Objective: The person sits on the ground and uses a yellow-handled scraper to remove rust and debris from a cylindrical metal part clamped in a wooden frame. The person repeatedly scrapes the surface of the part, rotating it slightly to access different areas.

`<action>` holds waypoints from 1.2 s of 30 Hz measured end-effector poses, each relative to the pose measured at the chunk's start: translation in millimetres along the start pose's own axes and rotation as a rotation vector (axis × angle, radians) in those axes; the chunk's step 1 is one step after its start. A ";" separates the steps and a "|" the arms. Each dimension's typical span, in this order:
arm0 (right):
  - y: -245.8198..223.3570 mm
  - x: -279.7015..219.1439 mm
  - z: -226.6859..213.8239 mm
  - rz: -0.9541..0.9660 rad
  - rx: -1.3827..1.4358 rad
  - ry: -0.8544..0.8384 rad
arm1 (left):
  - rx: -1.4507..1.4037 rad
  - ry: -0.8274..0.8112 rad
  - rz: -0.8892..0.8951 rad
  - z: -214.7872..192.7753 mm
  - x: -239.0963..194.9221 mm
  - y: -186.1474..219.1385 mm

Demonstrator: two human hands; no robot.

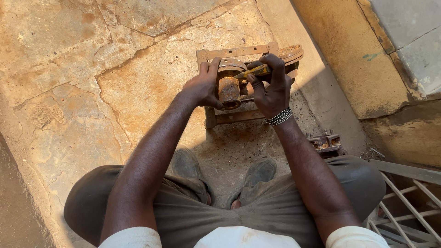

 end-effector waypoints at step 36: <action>-4.3 -2.3 1.2 -0.049 -0.001 0.025 | -0.094 0.026 0.026 6.9 2.9 -0.1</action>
Point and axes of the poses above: each hand's wrist, its own x-axis towards the middle knuckle, its own z-axis out of the palm, y = z × x, the point moved 9 cm from there along x, towards the middle knuckle, and after that the axes turned 10 degrees about z, right-handed, at the moved point
